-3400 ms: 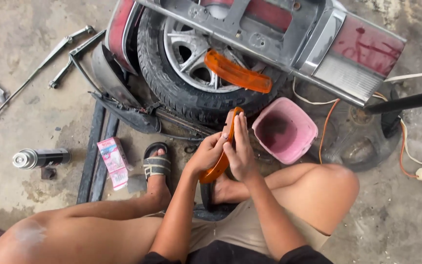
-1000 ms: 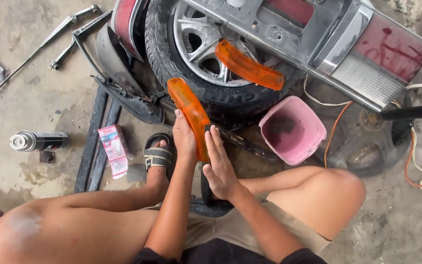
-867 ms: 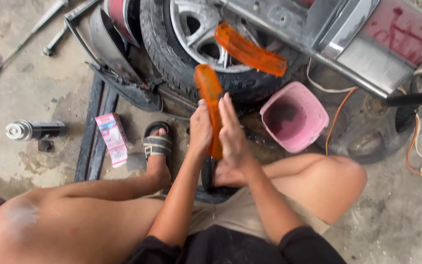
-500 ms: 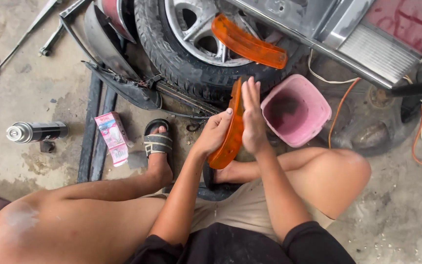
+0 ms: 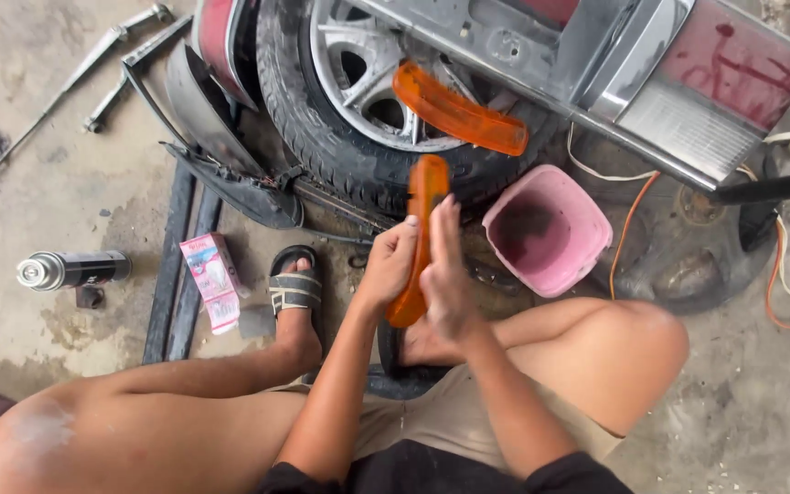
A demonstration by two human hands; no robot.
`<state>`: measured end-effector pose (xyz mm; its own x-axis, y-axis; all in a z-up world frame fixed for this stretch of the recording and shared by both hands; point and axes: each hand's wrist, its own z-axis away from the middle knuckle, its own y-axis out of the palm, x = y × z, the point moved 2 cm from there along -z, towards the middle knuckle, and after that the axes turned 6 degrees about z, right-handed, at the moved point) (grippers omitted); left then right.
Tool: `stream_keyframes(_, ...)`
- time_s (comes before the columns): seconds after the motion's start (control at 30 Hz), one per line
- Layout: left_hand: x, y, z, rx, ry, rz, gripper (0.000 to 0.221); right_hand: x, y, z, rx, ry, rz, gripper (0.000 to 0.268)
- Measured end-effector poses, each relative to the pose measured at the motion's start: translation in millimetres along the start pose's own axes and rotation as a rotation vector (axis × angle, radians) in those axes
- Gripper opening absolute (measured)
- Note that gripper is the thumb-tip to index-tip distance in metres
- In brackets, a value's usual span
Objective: The person scrubs an orange taillight lens with a sanding block, dipping it into a pink bucket of water. They wipe the lens with their hand and place it on a tire, then pick up a second orange lens to repeat the cleaning process.
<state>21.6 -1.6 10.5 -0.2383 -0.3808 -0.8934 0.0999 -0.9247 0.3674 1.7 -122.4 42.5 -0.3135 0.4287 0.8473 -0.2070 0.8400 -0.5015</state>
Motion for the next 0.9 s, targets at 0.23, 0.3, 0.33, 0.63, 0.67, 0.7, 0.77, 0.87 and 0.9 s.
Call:
stream_keyframes(0.23,-13,24,26,0.206,-0.073,-0.095,0.046,-24,-31,-26,-0.070,-0.064,0.113,0.071)
stream_keyframes(0.3,6,13,17,0.176,-0.050,-0.101,0.051,-17,-23,-23,-0.069,-0.057,0.045,0.070)
stream_keyframes(0.33,-5,11,6,0.178,-0.026,-0.104,0.051,-10,-16,-22,-0.075,-0.080,0.048,0.070)
stream_keyframes(0.63,-18,20,17,0.153,-0.053,-0.106,0.050,-24,-14,-24,-0.037,-0.037,0.112,0.069)
stream_keyframes(0.67,-16,12,13,0.079,-0.041,-0.104,0.050,-14,-1,-13,-0.009,-0.017,0.136,0.073)
stream_keyframes(0.7,-13,4,14,0.000,-0.043,-0.103,0.049,-4,14,2,0.024,0.014,0.155,0.077)
stream_keyframes(0.77,-11,0,13,0.032,-0.039,-0.114,0.048,-5,13,1,0.033,-0.004,0.181,0.080)
stream_keyframes(0.87,-15,17,20,0.134,-0.076,-0.102,0.047,-34,-14,-22,-0.001,-0.001,0.190,0.078)
stream_keyframes(0.9,-18,29,24,0.203,-0.096,-0.079,0.047,-48,-29,-33,-0.050,0.001,0.177,0.074)
